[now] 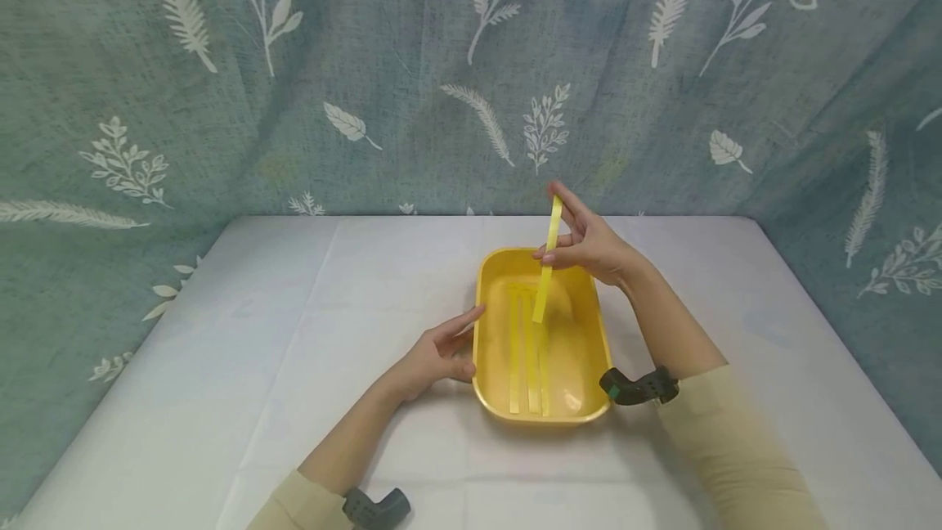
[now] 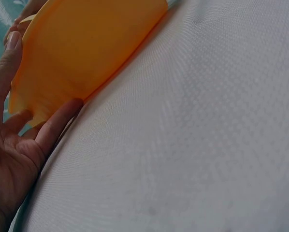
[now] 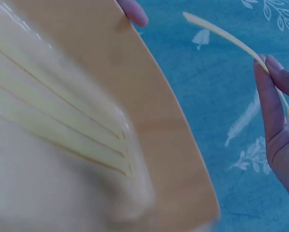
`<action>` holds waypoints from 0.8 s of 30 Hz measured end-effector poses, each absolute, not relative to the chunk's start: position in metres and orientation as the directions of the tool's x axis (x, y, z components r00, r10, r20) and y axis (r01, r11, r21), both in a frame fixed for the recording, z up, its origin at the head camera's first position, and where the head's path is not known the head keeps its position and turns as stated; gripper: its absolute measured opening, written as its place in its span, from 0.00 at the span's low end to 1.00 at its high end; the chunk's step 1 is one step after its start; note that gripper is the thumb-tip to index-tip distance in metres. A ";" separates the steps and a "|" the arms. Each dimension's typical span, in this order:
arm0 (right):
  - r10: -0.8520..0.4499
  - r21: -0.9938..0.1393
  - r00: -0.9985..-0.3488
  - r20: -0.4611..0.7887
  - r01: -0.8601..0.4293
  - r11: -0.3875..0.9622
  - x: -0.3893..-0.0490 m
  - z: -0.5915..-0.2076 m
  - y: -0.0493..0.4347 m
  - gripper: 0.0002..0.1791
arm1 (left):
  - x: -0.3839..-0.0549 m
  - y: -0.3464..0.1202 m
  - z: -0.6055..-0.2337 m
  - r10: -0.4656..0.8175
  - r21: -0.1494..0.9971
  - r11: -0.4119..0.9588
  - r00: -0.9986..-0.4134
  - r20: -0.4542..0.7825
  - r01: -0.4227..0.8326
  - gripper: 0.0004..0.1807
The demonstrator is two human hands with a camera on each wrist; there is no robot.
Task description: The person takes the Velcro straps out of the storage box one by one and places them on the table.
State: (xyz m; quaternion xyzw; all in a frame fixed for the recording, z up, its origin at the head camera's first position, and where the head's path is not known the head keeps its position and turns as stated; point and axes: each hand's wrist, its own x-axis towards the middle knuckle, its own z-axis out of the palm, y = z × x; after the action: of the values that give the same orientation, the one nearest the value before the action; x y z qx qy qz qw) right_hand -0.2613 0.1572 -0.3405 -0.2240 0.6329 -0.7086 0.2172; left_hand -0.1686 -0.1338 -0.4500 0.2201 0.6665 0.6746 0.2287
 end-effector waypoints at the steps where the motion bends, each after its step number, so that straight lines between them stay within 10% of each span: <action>1: -0.588 -0.994 -0.807 0.044 0.023 -0.105 -0.261 -0.340 0.161 0.59 | -0.168 -0.134 -0.450 0.603 1.000 -0.008 -0.798 -0.008 -0.015 0.53; 24: -0.530 -0.985 -0.847 -0.028 -0.065 0.157 -0.237 -0.337 0.238 0.58 | -0.169 -0.134 -0.455 0.606 0.999 -0.018 -0.796 -0.010 -0.027 0.55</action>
State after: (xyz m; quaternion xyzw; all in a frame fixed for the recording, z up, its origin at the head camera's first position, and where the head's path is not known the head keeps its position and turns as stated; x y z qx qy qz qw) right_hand -0.2368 0.2381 -0.3370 -0.2019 0.7368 -0.6171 0.1884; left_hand -0.1687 -0.1340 -0.4546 0.2190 0.6608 0.6791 0.2329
